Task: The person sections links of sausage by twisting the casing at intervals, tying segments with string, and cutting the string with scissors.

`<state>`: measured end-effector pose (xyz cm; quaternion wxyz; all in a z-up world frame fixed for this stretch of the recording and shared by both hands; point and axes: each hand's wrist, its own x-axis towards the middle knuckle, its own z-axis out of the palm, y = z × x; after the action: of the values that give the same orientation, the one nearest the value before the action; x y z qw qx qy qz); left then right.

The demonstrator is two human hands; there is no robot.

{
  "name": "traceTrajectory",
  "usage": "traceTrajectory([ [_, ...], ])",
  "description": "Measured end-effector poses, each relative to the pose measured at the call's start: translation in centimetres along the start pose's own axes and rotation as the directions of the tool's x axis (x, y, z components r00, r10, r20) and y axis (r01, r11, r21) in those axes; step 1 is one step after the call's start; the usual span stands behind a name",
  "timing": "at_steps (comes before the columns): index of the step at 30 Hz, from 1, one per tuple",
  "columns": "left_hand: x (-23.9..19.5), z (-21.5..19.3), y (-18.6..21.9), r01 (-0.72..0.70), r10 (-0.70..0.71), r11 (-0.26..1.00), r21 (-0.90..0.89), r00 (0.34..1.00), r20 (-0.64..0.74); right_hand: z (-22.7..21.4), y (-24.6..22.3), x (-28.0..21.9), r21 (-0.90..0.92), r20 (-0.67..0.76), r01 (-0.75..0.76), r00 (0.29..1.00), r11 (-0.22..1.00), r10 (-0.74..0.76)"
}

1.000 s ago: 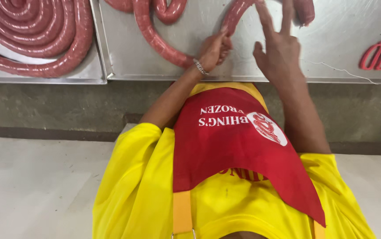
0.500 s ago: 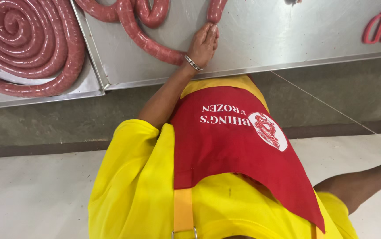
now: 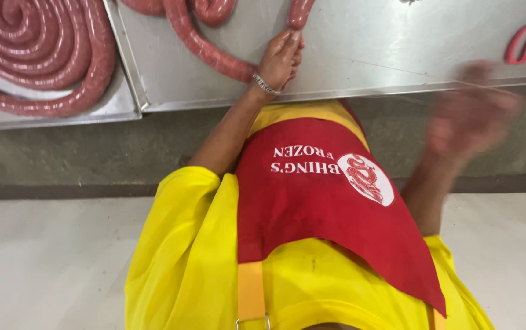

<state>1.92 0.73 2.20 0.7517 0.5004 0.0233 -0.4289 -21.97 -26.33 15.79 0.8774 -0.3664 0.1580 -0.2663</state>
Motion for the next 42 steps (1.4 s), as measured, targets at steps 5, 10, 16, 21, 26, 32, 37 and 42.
traceTrajectory([
  [5,1.1,0.9,-1.2,0.021,-0.021,0.998,0.062,1.000,0.004,-3.4,-5.9,-3.8,-0.819,-0.301,-0.314,0.948,0.480,0.106],
  [10,3.7,1.4,-2.8,0.072,-0.058,0.977,0.201,0.996,-0.075,-3.6,-4.1,-6.2,-0.929,-0.219,-0.364,0.695,0.073,0.685],
  [16,6.3,1.9,-3.9,-0.052,0.118,0.892,0.450,0.986,-0.118,-9.3,1.5,-2.1,-0.873,-0.468,-0.487,0.834,-0.010,0.293],
  [21,3.4,3.9,0.3,-0.115,0.154,0.887,0.447,0.987,-0.051,-7.8,-1.7,-1.0,-0.711,-0.405,-0.508,0.861,0.487,0.306],
  [26,-2.4,9.4,0.9,-0.249,0.341,0.458,0.853,0.936,0.090,-6.0,-9.9,-2.1,-0.575,-0.471,-0.362,0.880,0.734,0.065],
  [32,2.4,9.0,1.1,0.190,-0.220,0.903,-0.386,0.975,-0.034,-14.1,-12.9,0.0,-0.877,-0.470,-0.442,0.870,0.190,-0.147],
  [37,0.5,6.7,0.8,0.197,-0.210,0.955,-0.222,0.977,-0.035,-18.9,-7.0,9.0,-0.841,0.374,0.182,0.876,-0.510,-0.305],
  [42,-1.9,4.8,0.3,0.139,-0.116,0.982,0.129,0.979,-0.167,-19.9,-4.1,12.6,-0.971,0.078,-0.014,0.927,-0.240,-0.367],
])
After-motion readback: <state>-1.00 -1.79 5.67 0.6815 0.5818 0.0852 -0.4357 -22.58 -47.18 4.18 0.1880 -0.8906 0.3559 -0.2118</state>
